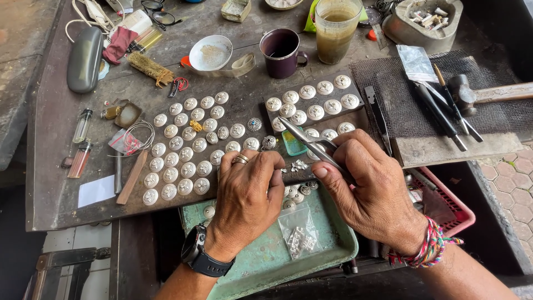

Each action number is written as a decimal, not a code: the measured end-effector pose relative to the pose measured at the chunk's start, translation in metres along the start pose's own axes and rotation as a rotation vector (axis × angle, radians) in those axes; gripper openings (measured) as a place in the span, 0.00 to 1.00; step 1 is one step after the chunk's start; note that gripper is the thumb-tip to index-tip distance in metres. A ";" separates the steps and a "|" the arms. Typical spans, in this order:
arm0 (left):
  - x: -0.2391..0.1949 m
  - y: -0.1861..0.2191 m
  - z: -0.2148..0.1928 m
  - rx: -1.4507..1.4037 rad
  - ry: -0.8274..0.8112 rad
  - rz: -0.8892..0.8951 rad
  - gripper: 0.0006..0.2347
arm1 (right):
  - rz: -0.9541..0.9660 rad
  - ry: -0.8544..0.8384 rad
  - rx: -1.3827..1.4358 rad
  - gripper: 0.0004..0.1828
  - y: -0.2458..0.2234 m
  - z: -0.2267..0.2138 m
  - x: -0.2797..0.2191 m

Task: The person is using pliers to trim and shape small silver jewelry components on a workbench.

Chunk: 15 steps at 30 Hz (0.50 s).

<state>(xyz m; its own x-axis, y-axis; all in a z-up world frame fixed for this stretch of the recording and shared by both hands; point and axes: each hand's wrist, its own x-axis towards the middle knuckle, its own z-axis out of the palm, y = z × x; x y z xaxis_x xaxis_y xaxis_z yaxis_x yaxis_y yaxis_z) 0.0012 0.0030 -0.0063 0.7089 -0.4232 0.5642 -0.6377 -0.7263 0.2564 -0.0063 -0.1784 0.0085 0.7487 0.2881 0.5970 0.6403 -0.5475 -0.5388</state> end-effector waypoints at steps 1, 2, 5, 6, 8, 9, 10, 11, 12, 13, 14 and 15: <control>0.001 0.001 -0.001 0.001 0.000 0.000 0.07 | -0.001 0.000 0.000 0.13 0.000 0.000 0.000; 0.002 0.002 -0.001 0.005 0.013 0.016 0.07 | -0.004 -0.002 0.008 0.13 0.000 0.000 0.000; 0.002 0.003 0.000 0.012 0.015 0.041 0.06 | -0.004 -0.009 0.023 0.13 -0.001 0.000 0.001; 0.001 0.003 0.001 0.016 0.004 0.050 0.06 | -0.001 -0.014 0.031 0.12 -0.001 0.000 0.001; 0.000 0.002 0.001 -0.027 0.014 0.056 0.07 | -0.001 -0.017 0.027 0.12 0.000 0.000 0.001; 0.000 0.001 0.001 -0.072 0.024 0.065 0.07 | 0.001 -0.018 0.022 0.12 0.000 0.000 0.000; 0.000 0.001 0.001 -0.071 0.023 0.064 0.07 | 0.001 -0.018 0.023 0.12 0.000 0.000 0.000; 0.000 0.001 0.001 -0.049 0.029 0.068 0.07 | -0.007 -0.011 0.011 0.12 0.000 0.000 0.000; 0.000 0.001 0.000 -0.027 0.035 0.072 0.07 | -0.015 -0.003 0.000 0.13 0.000 0.000 0.000; 0.000 0.002 0.000 -0.027 0.036 0.073 0.07 | -0.015 -0.003 -0.001 0.13 0.000 0.000 0.000; 0.001 0.003 -0.001 -0.022 0.032 0.089 0.05 | -0.008 -0.006 0.005 0.13 0.000 0.000 0.000; 0.001 0.004 -0.002 -0.016 0.028 0.105 0.05 | -0.001 -0.009 0.012 0.12 0.000 0.000 0.000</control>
<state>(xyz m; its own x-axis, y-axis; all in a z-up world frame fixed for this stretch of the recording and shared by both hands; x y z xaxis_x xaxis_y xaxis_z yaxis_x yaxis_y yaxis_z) -0.0018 0.0007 -0.0029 0.6293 -0.4815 0.6101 -0.7132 -0.6697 0.2071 -0.0061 -0.1787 0.0086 0.7493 0.2956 0.5926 0.6433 -0.5373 -0.5455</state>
